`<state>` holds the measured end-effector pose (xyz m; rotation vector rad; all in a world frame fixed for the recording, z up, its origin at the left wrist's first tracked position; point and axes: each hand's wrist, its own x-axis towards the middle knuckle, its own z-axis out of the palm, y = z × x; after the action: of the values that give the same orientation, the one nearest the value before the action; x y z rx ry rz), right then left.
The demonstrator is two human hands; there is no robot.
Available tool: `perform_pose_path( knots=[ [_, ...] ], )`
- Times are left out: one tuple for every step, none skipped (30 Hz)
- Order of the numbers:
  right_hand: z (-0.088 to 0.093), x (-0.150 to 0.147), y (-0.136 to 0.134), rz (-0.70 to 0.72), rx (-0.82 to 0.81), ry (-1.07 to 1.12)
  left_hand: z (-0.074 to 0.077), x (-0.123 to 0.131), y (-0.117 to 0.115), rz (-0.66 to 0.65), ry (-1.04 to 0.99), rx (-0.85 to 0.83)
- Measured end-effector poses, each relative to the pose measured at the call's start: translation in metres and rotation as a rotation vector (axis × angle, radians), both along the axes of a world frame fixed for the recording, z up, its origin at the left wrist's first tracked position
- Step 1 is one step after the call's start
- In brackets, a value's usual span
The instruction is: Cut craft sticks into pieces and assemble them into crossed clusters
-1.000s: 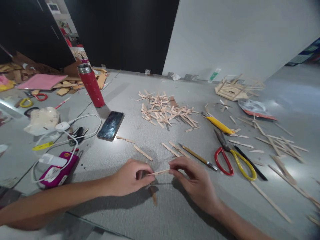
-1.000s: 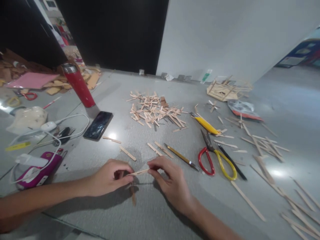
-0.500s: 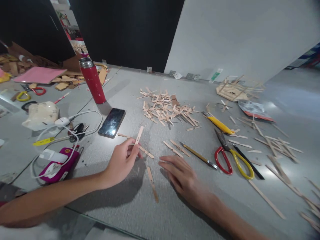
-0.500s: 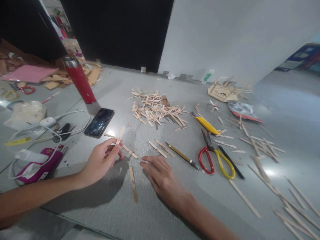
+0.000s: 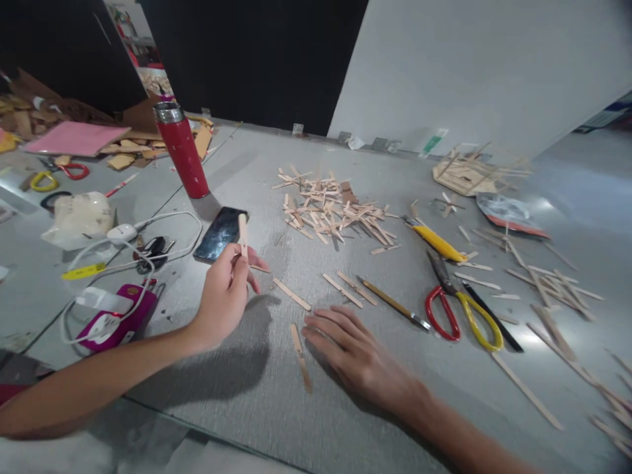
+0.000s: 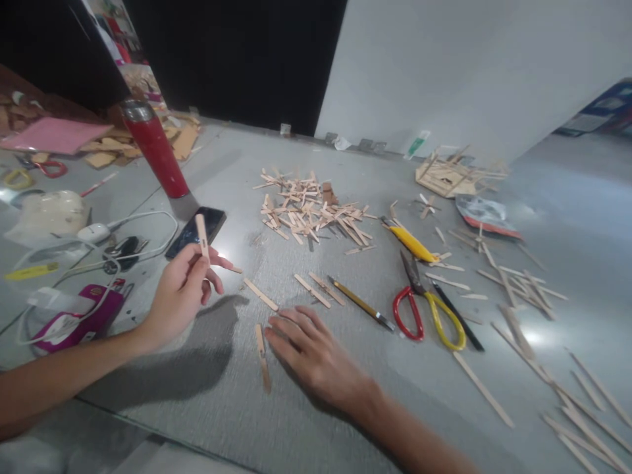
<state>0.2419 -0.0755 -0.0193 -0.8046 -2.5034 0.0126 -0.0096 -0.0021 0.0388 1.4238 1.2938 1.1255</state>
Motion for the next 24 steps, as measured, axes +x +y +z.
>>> perform_pose_path(
  knots=[
    [0.001,0.0,0.0,0.027,0.016,-0.017,0.0,0.001,0.0,0.012,-0.013,-0.006],
    [0.002,0.0,-0.001,0.046,0.028,-0.026,0.001,0.001,0.001,0.027,-0.017,-0.008],
    [0.002,0.0,-0.001,0.059,0.034,-0.029,0.002,0.0,0.002,0.042,0.002,0.001],
    [0.002,0.0,0.0,0.063,0.032,-0.025,0.005,-0.001,0.002,0.052,0.053,0.021],
    [0.001,0.0,0.0,0.062,0.023,-0.018,0.008,-0.003,0.003,0.066,0.122,0.051],
    [0.001,-0.001,0.001,0.055,0.005,-0.011,0.013,-0.005,0.003,0.062,0.246,0.093],
    [0.0,-0.001,0.001,0.045,-0.016,-0.003,0.018,-0.008,0.004,0.059,0.38,0.139],
    [0.0,-0.002,0.002,0.035,-0.036,0.005,0.023,-0.011,0.004,0.071,0.498,0.18],
    [-0.001,-0.003,0.002,0.028,-0.051,0.011,0.027,-0.014,0.004,0.107,0.598,0.213],
    [-0.001,-0.003,0.002,0.023,-0.061,0.016,0.03,-0.017,0.004,0.137,0.694,0.244],
    [0.0,-0.004,0.003,0.022,-0.062,0.021,0.032,-0.019,0.005,0.152,0.791,0.265],
    [0.0,-0.005,0.003,0.022,-0.059,0.023,0.031,-0.02,0.005,0.157,0.884,0.268],
    [0.001,-0.006,0.003,0.023,-0.055,0.023,0.029,-0.021,0.006,0.154,0.973,0.261],
    [0.001,-0.006,0.003,0.023,-0.052,0.022,0.025,-0.021,0.008,0.148,1.059,0.244],
    [0.002,-0.006,0.003,0.021,-0.052,0.018,0.019,-0.021,0.009,0.132,1.136,0.232],
    [0.003,-0.006,0.003,0.019,-0.054,0.014,0.013,-0.021,0.01,0.08,1.195,0.23],
    [0.003,-0.006,0.003,0.016,-0.056,0.009,0.007,-0.02,0.011,0.042,1.235,0.248],
    [0.004,-0.006,0.003,0.014,-0.059,0.006,0.001,-0.019,0.012,0.014,1.27,0.268],
    [0.004,-0.006,0.003,0.011,-0.061,0.005,-0.004,-0.018,0.012,-0.031,1.31,0.271],
    [0.004,-0.006,0.003,0.008,-0.063,0.006,-0.008,-0.016,0.012,-0.065,1.343,0.274],
    [0.004,-0.006,0.003,0.007,-0.063,0.005,-0.01,-0.015,0.013,-0.103,1.364,0.281],
    [0.004,-0.005,0.003,0.008,-0.06,0.005,-0.012,-0.014,0.013,-0.144,1.37,0.288],
    [0.004,-0.005,0.003,0.009,-0.057,0.003,-0.013,-0.012,0.013,-0.178,1.356,0.29],
    [0.003,-0.005,0.003,0.011,-0.053,0.001,-0.013,-0.011,0.013,-0.204,1.329,0.286]
  ],
)
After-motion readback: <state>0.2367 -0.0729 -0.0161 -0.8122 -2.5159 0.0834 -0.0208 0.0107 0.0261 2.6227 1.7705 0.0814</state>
